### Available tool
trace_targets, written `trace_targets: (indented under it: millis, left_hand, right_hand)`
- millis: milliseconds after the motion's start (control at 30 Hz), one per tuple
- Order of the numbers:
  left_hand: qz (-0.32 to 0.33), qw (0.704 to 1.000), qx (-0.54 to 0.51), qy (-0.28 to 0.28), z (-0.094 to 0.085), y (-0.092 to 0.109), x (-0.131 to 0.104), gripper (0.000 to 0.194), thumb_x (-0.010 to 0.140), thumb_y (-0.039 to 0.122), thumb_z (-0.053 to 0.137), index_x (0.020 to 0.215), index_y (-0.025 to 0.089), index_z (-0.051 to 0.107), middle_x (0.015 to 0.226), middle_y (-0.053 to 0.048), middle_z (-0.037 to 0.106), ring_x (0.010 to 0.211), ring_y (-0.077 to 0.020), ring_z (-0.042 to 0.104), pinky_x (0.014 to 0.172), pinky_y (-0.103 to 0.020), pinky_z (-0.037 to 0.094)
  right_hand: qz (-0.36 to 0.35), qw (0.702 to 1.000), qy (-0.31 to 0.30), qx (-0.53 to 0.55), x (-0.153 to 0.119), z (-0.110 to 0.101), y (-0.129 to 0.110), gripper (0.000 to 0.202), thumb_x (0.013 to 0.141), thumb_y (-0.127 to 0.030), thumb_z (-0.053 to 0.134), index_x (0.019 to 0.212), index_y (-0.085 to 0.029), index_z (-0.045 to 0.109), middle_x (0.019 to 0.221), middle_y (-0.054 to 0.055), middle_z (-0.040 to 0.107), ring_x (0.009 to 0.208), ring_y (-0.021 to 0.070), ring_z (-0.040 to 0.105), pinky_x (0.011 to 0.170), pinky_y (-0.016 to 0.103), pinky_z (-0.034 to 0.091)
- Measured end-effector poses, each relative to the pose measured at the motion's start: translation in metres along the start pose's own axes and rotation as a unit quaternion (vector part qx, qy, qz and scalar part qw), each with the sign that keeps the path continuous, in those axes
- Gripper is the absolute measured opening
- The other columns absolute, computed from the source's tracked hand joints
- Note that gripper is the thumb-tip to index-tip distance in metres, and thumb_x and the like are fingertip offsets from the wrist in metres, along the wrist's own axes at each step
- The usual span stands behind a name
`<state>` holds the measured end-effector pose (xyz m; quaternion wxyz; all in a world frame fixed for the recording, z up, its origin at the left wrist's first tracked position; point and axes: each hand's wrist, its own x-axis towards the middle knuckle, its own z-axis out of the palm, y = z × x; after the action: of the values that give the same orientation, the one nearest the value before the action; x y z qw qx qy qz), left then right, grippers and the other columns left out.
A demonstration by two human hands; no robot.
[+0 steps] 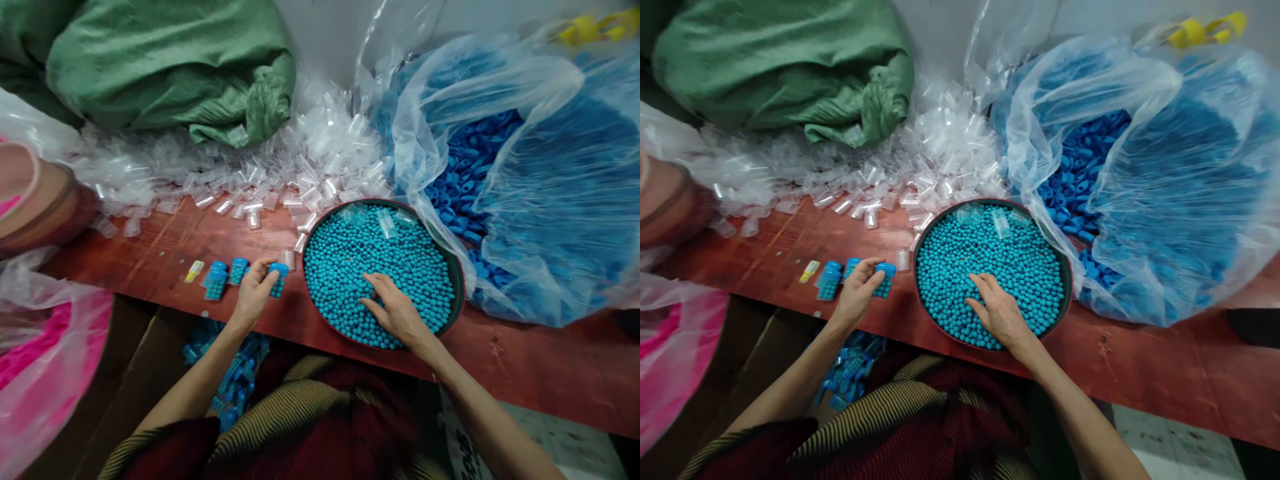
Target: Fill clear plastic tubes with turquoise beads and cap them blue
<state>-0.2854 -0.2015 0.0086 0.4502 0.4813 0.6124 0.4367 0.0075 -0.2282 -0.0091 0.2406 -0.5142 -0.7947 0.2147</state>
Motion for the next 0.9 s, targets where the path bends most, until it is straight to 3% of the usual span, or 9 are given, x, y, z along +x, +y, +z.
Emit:
trace_targets:
  millis: [100, 200, 267, 367, 500, 600, 700, 800, 900]
  left_hand:
    - [0.049, 0.974, 0.204, 0.086, -0.036, -0.008, 0.0, 0.032, 0.08, 0.036, 0.051, 0.106, 0.017, 0.054, 0.082, -0.002, 0.058, 0.07, -0.0142, 0.054, 0.068, -0.029, 0.047]
    - [0.076, 0.893, 0.417, 0.148, -0.055, -0.012, 0.001, 0.035, 0.083, 0.032, 0.047, 0.112, 0.016, 0.056, 0.102, -0.011, 0.061, 0.095, -0.024, 0.057, 0.087, -0.04, 0.045]
    - [0.09, 0.838, 0.512, 0.166, -0.053, -0.017, 0.002, 0.04, 0.085, 0.033, 0.045, 0.119, 0.014, 0.054, 0.118, -0.016, 0.056, 0.116, -0.0315, 0.048, 0.097, -0.048, 0.037]
    - [0.111, 0.789, 0.595, 0.107, -0.041, -0.032, 0.007, 0.044, 0.087, 0.035, 0.043, 0.125, 0.015, 0.052, 0.135, -0.017, 0.047, 0.132, -0.0381, 0.03, 0.102, -0.057, 0.027]
    - [0.122, 0.756, 0.642, 0.036, -0.041, -0.058, 0.013, 0.044, 0.089, 0.034, 0.038, 0.128, 0.016, 0.051, 0.137, -0.016, 0.046, 0.133, -0.0411, 0.028, 0.102, -0.064, 0.021]
    - [0.107, 0.738, 0.662, 0.076, -0.056, -0.065, 0.014, 0.043, 0.09, 0.029, 0.034, 0.124, 0.012, 0.054, 0.136, -0.019, 0.046, 0.132, -0.0408, 0.03, 0.102, -0.063, 0.02]
    - [0.084, 0.747, 0.651, 0.102, -0.056, -0.057, 0.016, 0.044, 0.09, 0.032, 0.034, 0.124, 0.01, 0.053, 0.123, -0.022, 0.055, 0.12, -0.0369, 0.045, 0.097, -0.054, 0.032]
    - [0.06, 0.784, 0.613, 0.075, -0.027, -0.04, 0.025, 0.048, 0.091, 0.038, 0.033, 0.129, 0.011, 0.047, 0.105, -0.017, 0.063, 0.097, -0.0295, 0.059, 0.082, -0.04, 0.044]
    - [0.069, 0.805, 0.588, 0.045, 0.012, -0.026, 0.039, 0.047, 0.091, 0.04, 0.036, 0.13, 0.015, 0.045, 0.106, -0.014, 0.061, 0.094, -0.0278, 0.059, 0.075, -0.035, 0.045]
  right_hand:
    - [-0.024, 1.0, 0.005, 0.003, 0.001, 0.004, 0.001, 0.039, 0.091, -0.03, 0.047, 0.128, -0.02, 0.045, 0.118, 0.013, 0.055, 0.106, 0.0246, 0.06, 0.086, 0.041, 0.053]
    - [-0.04, 0.999, 0.005, -0.01, 0.002, 0.007, -0.001, 0.036, 0.091, -0.03, 0.046, 0.126, -0.02, 0.047, 0.115, 0.012, 0.058, 0.105, 0.024, 0.06, 0.085, 0.04, 0.054]
    - [-0.049, 0.998, 0.008, -0.029, 0.003, 0.008, -0.002, 0.035, 0.092, -0.03, 0.045, 0.125, -0.02, 0.048, 0.114, 0.012, 0.059, 0.105, 0.0239, 0.06, 0.084, 0.04, 0.054]
    - [-0.066, 0.996, 0.013, -0.051, 0.004, 0.01, -0.003, 0.034, 0.092, -0.031, 0.044, 0.123, -0.018, 0.05, 0.112, 0.012, 0.06, 0.103, 0.0227, 0.06, 0.084, 0.038, 0.054]
    - [-0.077, 0.993, 0.021, -0.083, 0.003, 0.006, -0.001, 0.032, 0.093, -0.03, 0.042, 0.121, -0.017, 0.052, 0.11, 0.012, 0.061, 0.1, 0.0217, 0.061, 0.082, 0.037, 0.054]
    - [-0.097, 0.986, 0.006, -0.134, -0.001, 0.0, 0.0, 0.031, 0.092, -0.029, 0.044, 0.118, -0.017, 0.056, 0.112, 0.014, 0.06, 0.1, 0.0249, 0.058, 0.081, 0.041, 0.051]
    - [-0.166, 0.97, -0.073, -0.16, -0.003, -0.003, -0.005, 0.03, 0.089, -0.029, 0.048, 0.116, -0.022, 0.059, 0.118, 0.013, 0.058, 0.111, 0.0298, 0.051, 0.089, 0.049, 0.044]
    - [-0.232, 0.947, -0.158, -0.157, 0.003, 0.001, -0.012, 0.035, 0.088, -0.032, 0.05, 0.121, -0.026, 0.056, 0.128, 0.01, 0.053, 0.126, 0.0325, 0.038, 0.098, 0.055, 0.033]
    - [-0.29, 0.924, -0.194, -0.156, 0.019, 0.011, -0.009, 0.032, 0.088, -0.034, 0.048, 0.118, -0.024, 0.057, 0.132, 0.01, 0.05, 0.129, 0.0313, 0.033, 0.102, 0.055, 0.027]
